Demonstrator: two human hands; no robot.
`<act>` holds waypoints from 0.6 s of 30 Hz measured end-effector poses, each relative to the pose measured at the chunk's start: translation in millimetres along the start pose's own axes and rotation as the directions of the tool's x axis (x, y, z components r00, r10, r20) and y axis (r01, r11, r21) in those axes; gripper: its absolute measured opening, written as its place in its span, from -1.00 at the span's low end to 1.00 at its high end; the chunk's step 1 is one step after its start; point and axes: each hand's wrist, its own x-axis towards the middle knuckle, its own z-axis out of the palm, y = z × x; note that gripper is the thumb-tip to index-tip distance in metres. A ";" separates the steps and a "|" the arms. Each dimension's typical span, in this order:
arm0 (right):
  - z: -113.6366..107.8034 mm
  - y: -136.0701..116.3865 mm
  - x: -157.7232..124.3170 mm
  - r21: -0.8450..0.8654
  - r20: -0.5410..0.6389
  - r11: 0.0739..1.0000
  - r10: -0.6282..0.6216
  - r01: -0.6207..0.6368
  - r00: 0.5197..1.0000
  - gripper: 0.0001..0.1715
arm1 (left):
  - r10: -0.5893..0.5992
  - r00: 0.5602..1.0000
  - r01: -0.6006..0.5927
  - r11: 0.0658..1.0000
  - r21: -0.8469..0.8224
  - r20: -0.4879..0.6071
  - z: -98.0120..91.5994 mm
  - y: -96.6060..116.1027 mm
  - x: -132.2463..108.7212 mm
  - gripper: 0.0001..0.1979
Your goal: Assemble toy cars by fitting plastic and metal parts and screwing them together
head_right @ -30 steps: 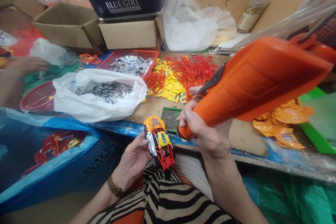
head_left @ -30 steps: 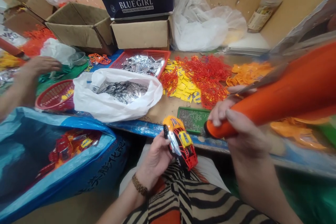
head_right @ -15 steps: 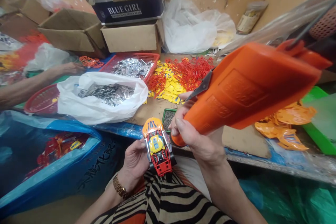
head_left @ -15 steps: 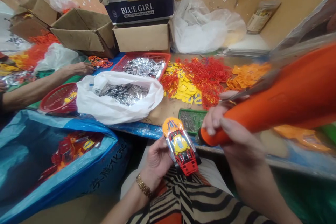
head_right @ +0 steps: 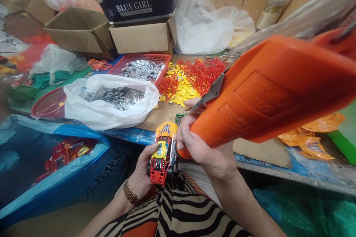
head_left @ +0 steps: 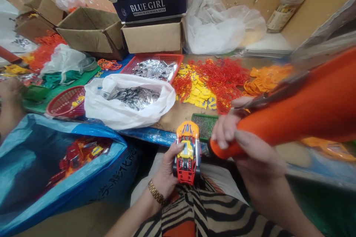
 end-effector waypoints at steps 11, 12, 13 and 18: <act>-4.4 -2.2 4.7 -0.044 -0.031 0.998 -0.056 0.055 0.998 -0.72 | 0.124 0.986 -0.141 0.977 0.158 0.111 -1.5 0.1 -4.4 -0.34; -4.5 -1.7 4.8 -0.037 -0.027 0.997 -0.072 0.071 0.997 -0.64 | 0.133 0.986 -0.150 0.972 0.181 0.101 0.3 1.1 -5.9 -0.29; -4.5 -1.4 4.8 -0.035 -0.025 0.997 -0.067 0.066 0.997 -0.60 | 0.139 0.986 -0.155 0.967 0.200 0.091 2.0 2.0 -7.3 -0.25; -4.2 -1.3 3.7 -0.033 -0.053 0.999 -0.026 0.024 0.998 -0.63 | 0.141 0.988 -0.151 0.966 0.207 0.064 5.6 3.2 -9.5 -0.13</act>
